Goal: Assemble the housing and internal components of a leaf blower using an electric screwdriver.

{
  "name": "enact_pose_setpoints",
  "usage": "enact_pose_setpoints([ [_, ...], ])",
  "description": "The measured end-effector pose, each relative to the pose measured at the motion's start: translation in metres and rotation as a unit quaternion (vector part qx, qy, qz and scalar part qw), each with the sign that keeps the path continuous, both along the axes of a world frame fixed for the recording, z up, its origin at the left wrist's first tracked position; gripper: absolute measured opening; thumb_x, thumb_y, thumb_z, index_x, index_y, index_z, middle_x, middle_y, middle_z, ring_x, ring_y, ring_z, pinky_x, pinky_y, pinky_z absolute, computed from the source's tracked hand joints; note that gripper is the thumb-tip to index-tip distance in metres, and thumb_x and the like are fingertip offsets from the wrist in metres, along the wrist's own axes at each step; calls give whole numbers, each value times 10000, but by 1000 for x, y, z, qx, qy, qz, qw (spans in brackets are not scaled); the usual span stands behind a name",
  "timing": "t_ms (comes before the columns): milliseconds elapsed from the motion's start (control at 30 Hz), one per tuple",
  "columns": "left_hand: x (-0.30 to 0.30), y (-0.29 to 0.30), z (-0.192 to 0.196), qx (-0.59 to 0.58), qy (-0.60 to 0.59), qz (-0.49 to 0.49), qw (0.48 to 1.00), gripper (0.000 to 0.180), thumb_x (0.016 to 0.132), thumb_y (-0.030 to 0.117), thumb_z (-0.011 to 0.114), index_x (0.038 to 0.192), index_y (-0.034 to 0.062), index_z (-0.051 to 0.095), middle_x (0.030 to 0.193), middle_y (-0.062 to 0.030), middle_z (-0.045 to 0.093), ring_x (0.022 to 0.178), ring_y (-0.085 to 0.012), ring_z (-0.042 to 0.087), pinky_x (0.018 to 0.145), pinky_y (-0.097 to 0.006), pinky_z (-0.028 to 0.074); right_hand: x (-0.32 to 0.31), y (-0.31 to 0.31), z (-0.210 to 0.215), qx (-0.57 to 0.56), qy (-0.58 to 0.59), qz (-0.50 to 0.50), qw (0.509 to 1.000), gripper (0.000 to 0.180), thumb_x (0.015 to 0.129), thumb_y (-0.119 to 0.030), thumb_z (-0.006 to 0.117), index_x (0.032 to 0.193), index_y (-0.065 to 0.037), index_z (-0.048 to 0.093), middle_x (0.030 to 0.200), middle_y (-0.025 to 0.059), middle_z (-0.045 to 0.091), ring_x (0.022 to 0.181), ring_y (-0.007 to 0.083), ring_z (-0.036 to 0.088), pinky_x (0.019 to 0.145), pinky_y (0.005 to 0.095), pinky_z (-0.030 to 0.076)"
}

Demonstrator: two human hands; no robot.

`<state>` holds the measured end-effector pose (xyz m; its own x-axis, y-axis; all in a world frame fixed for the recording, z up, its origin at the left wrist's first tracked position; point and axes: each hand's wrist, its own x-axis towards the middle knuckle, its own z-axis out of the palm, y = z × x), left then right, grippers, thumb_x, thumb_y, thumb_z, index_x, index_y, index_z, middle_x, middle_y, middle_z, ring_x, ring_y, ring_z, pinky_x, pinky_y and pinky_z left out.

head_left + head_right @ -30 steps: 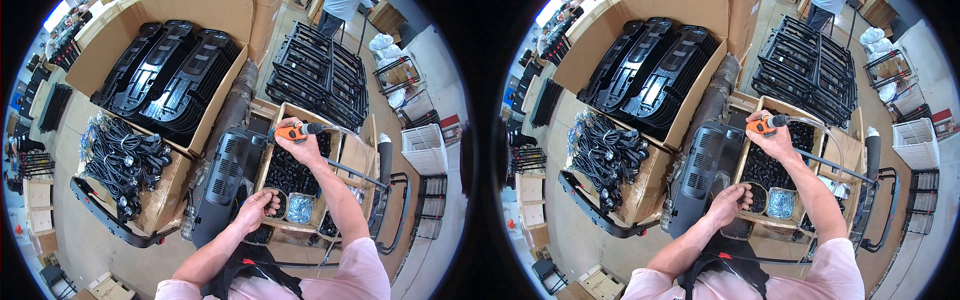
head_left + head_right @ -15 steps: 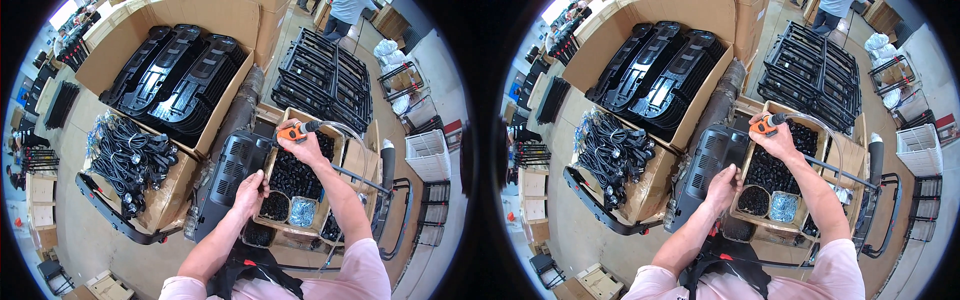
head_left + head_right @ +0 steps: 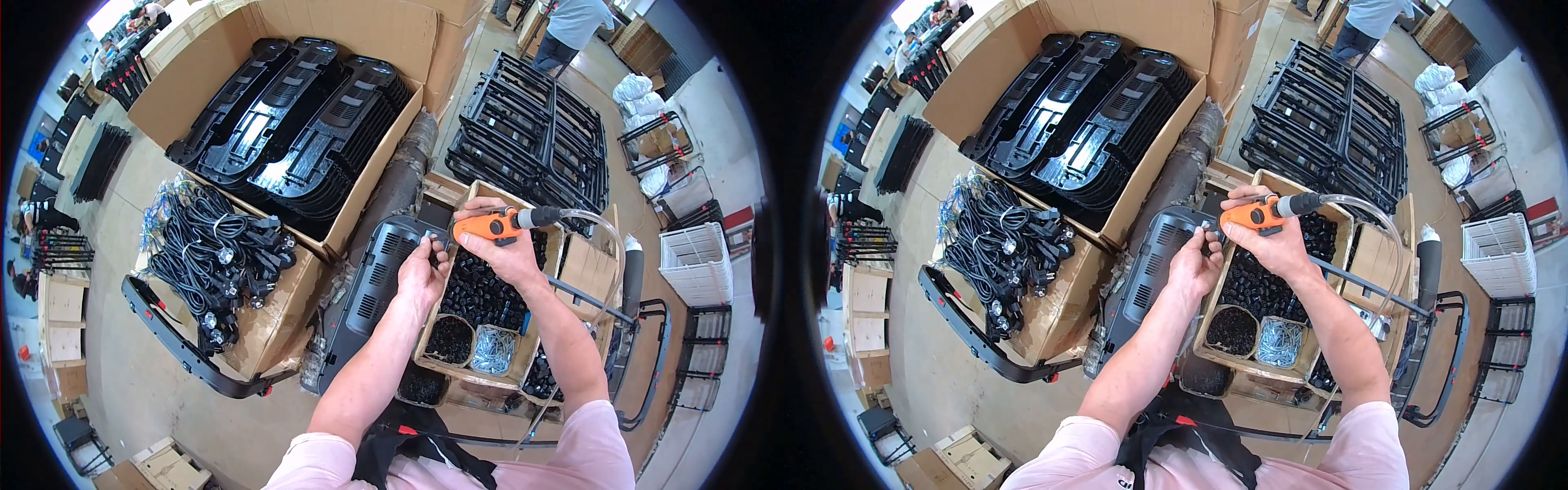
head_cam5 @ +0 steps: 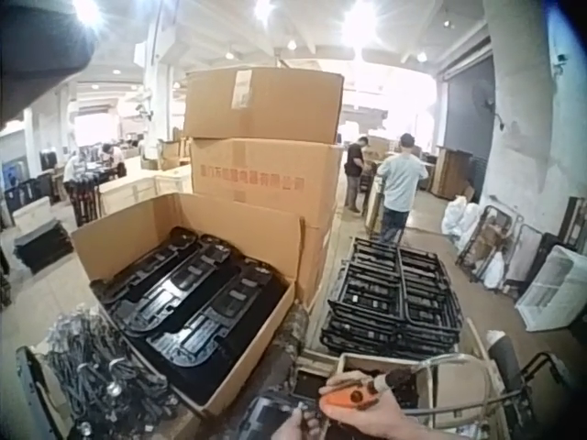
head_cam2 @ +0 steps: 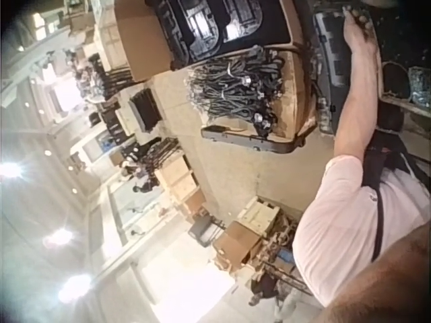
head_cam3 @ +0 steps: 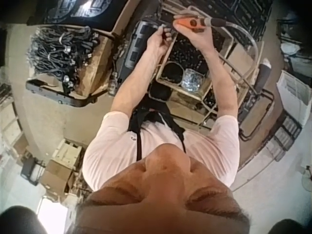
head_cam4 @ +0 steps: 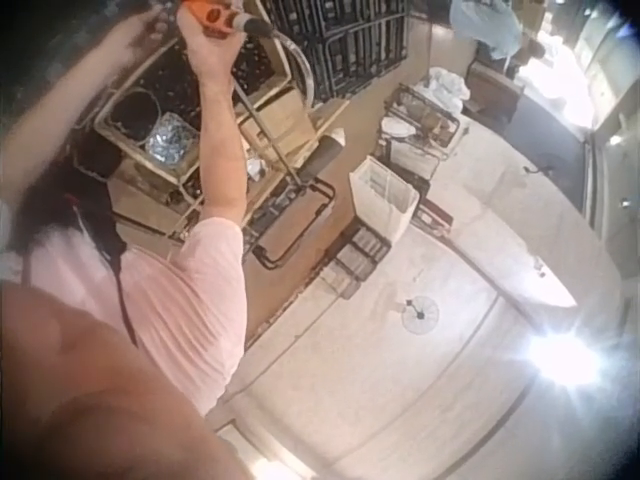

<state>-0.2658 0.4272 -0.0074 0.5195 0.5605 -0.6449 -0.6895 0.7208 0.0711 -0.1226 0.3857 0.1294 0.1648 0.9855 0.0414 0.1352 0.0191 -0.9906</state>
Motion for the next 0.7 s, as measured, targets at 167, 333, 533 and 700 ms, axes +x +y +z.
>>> enact_pose_setpoints([
  [167, 0, 5, -4, -7, -62, 9, 998, 196, 1127, 264, 549, 1149, 85, 627, 888, -7, 625, 733, -130, 574, 616, -249, 495, 5, 1, -1, 5, 11, -4, 1000, 495, 881, -108, 847, 1307, -24, 609, 1234, 143, 739, 1155, 200, 697, 1053, 378, 559],
  [333, -6, 8, -2, 3, -79, 9, 997, 206, 1114, 271, 581, 1136, 77, 648, 890, -9, 632, 734, -126, 584, 619, -242, 503, 5, 4, 0, 0, -6, -6, 1000, 502, 881, -137, 851, 1306, -23, 609, 1231, 145, 741, 1146, 202, 701, 1046, 375, 563],
  [533, -4, 14, -7, -20, -98, 3, 995, 216, 1107, 288, 593, 1107, 83, 661, 884, -10, 619, 731, -128, 585, 631, -239, 518, -2, 12, -3, -12, 9, 7, 1000, 494, 882, -120, 841, 1305, -18, 608, 1214, 144, 744, 1148, 201, 701, 1041, 368, 565],
  [700, 1, 18, 2, -44, -75, 54, 995, 224, 1120, 292, 559, 1111, 79, 631, 889, -14, 641, 746, -130, 603, 621, -249, 524, -7, 16, -3, 21, 13, -11, 1000, 495, 879, -69, 833, 1313, -5, 604, 1228, 152, 738, 1169, 210, 696, 1061, 383, 561],
])
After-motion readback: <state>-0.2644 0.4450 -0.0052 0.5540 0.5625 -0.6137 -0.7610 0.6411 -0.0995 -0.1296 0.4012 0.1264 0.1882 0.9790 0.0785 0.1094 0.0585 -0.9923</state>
